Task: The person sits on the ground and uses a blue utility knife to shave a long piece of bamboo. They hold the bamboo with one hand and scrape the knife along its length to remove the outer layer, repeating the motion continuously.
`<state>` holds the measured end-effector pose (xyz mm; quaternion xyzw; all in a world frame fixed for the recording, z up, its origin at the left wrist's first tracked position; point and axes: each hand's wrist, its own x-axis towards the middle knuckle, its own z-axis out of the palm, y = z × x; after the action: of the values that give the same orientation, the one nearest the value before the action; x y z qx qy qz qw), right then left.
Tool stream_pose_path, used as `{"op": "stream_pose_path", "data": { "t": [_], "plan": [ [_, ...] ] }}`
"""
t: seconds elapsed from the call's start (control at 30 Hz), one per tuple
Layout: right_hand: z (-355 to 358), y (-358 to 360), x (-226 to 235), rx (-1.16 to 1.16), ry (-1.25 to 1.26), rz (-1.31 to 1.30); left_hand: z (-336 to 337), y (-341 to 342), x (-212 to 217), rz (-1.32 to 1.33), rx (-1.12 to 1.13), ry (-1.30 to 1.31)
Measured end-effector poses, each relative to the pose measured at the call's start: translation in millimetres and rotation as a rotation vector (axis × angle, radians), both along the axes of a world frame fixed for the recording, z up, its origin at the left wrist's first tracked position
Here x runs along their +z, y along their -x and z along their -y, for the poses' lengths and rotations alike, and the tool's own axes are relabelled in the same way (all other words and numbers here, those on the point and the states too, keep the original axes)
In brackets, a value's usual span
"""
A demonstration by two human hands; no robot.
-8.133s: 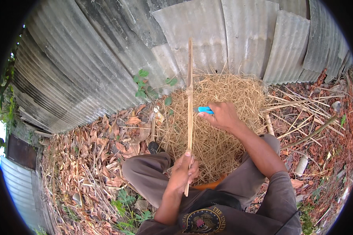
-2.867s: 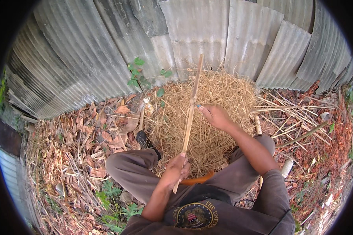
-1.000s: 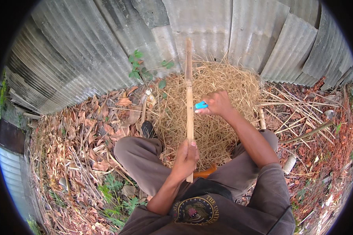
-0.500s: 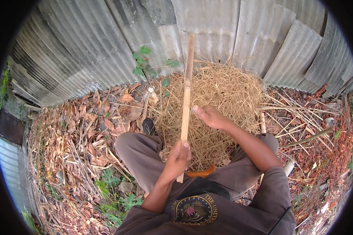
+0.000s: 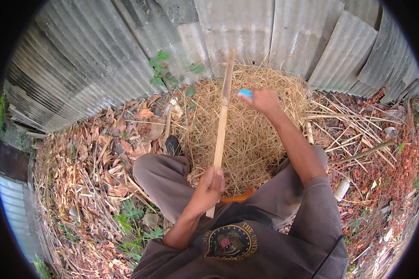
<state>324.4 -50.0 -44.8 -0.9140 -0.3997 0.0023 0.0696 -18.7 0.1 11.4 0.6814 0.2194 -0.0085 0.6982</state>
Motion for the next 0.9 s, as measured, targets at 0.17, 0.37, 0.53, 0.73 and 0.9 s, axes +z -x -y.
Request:
{"op": "stream_pose_path", "data": {
  "t": [0.17, 0.37, 0.53, 0.73, 0.9],
  "plan": [
    [79, -80, 16, -0.514, -0.34, -0.13, 9, 68, 13, -0.014, -0.092, 0.023],
    [39, 52, 34, 0.104, -0.365, -0.182, -12, 13, 16, 0.096, 0.183, -0.061],
    [35, 114, 40, 0.456, -0.478, -0.121, 1, -11, 10, 0.176, 0.145, -0.07],
    [33, 102, 36, 0.428, -0.462, 0.053, 13, -15, 5, 0.207, 0.144, -0.14],
    [38, 92, 55, 0.358, -0.468, 0.022, 5, -17, 2, 0.227, 0.216, -0.181]
  ]
}}
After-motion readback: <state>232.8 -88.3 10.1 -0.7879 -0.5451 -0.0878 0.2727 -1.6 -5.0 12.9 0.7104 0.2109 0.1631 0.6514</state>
